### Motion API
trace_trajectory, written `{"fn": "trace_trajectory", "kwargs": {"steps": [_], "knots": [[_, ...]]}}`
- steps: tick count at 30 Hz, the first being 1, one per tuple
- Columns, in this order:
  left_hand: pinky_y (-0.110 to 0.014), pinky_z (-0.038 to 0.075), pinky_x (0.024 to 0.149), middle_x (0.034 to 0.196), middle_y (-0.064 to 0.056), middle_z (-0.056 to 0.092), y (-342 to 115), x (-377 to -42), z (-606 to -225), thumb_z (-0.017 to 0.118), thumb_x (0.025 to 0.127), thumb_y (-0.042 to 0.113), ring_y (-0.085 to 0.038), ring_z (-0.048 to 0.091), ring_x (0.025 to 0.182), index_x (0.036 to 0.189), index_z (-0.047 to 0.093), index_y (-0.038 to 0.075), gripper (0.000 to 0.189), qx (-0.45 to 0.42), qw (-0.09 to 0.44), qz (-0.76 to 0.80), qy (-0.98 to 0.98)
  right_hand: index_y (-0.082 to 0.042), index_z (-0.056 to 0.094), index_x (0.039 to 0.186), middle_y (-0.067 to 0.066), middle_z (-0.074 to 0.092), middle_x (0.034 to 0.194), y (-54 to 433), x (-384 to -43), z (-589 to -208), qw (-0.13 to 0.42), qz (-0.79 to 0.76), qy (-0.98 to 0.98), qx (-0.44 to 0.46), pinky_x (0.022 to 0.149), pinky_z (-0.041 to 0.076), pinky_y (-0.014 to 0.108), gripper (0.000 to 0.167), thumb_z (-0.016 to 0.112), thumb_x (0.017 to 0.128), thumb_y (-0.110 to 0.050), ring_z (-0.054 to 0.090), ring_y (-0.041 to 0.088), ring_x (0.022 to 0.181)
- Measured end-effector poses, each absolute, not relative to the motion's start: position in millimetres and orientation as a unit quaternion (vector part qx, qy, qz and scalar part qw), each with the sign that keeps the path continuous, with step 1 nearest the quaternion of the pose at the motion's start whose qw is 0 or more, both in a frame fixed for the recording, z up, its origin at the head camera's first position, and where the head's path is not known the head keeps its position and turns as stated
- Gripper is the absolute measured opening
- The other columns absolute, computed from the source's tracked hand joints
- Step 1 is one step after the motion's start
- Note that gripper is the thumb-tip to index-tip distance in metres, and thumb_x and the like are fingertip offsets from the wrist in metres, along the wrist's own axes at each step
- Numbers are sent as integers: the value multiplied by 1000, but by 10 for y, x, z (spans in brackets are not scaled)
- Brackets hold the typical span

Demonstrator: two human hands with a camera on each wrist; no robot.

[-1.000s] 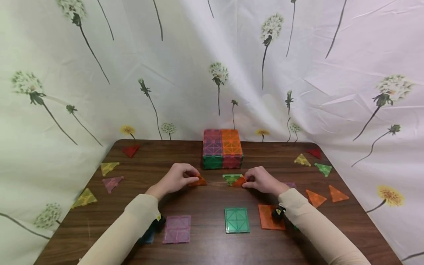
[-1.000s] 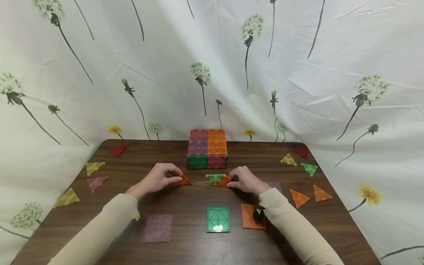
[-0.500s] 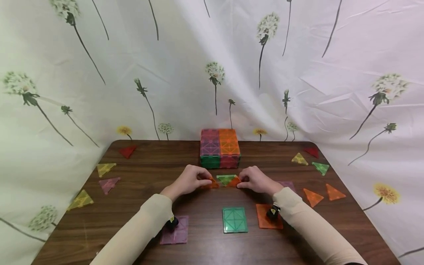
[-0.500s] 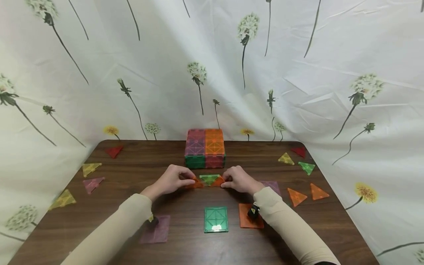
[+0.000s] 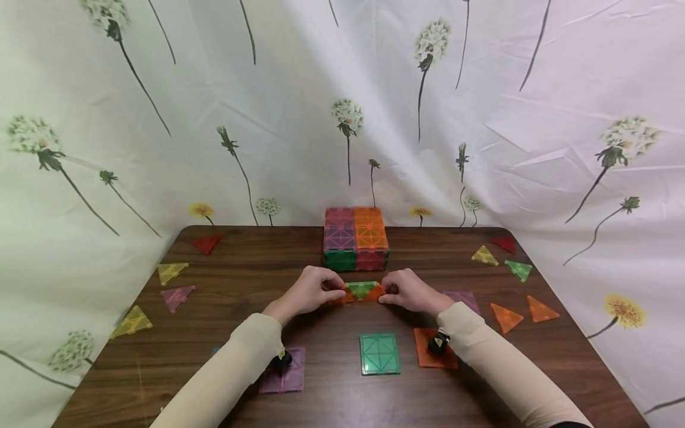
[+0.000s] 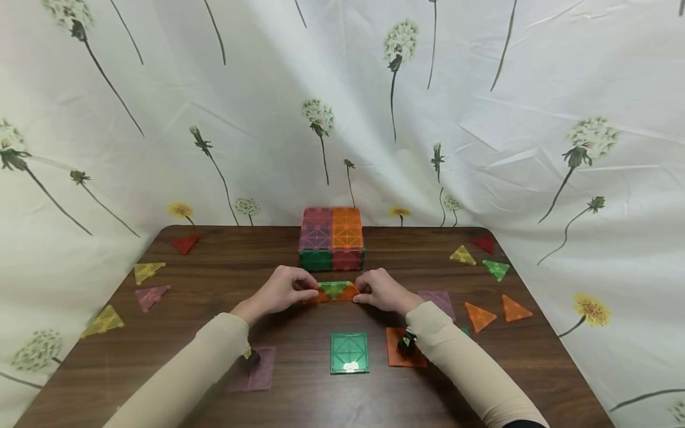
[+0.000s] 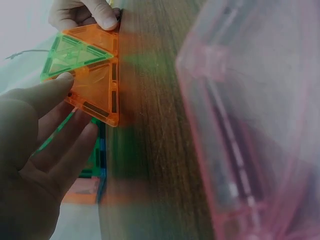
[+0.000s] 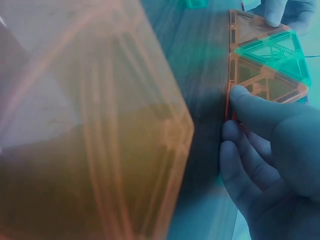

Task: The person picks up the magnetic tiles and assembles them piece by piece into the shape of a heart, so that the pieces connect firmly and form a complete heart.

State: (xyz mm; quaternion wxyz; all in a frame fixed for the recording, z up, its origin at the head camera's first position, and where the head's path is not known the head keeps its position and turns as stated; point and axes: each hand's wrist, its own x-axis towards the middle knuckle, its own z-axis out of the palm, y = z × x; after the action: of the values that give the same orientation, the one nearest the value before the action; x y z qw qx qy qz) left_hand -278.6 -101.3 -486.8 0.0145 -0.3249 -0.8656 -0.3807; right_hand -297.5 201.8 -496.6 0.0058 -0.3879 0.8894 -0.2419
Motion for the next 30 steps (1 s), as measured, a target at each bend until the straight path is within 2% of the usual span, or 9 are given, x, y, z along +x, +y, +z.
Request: {"fn": "trace_trajectory", "kwargs": {"steps": [4, 12, 19, 24, 30], "knots": [[-29, 60, 78, 94, 4, 78, -1011, -2786, -4860, 83, 93, 15, -11, 72, 88, 100, 82, 13, 7, -331, 20, -377, -865, -20, 69, 84, -10, 61, 76, 2023, -2955, -4955, 11, -240, 891, -386, 61, 42, 23, 16, 81, 95, -21, 49, 4, 67], [-32, 60, 79, 92, 4, 78, -1002, -2774, -4852, 83, 93, 15, -12, 71, 87, 100, 82, 11, 9, -332, 11, -346, -877, -21, 74, 91, -12, 71, 84, 2101, -2916, -4932, 11, -258, 887, -382, 67, 54, 23, 8, 80, 96, -17, 62, -1, 73], [-35, 59, 83, 98, 2, 78, -1036, -2783, -4828, 81, 95, 18, -15, 71, 92, 105, 81, 12, 13, -344, -29, -318, -883, -19, 75, 90, -9, 71, 84, 2147, -2911, -4926, -53, -231, 862, -447, 66, 53, 24, 8, 78, 97, -17, 61, 2, 73], [-36, 58, 83, 101, 1, 76, -1163, -2796, -4764, 80, 96, 23, -14, 68, 91, 109, 79, 13, 17, -342, -69, -318, -881, -18, 75, 93, -8, 71, 86, 2244, -2903, -4907, -90, -243, 852, -454, 65, 53, 24, 6, 79, 96, -14, 62, 1, 74], [-47, 58, 89, 104, -2, 76, -1464, -2776, -4697, 78, 97, 24, -22, 71, 99, 114, 77, 7, 24, -305, -53, -327, -893, -15, 77, 94, -7, 72, 86, 2421, -2898, -4761, -144, -289, 849, -419, 62, 54, 26, 5, 79, 95, -11, 62, 2, 71]]}}
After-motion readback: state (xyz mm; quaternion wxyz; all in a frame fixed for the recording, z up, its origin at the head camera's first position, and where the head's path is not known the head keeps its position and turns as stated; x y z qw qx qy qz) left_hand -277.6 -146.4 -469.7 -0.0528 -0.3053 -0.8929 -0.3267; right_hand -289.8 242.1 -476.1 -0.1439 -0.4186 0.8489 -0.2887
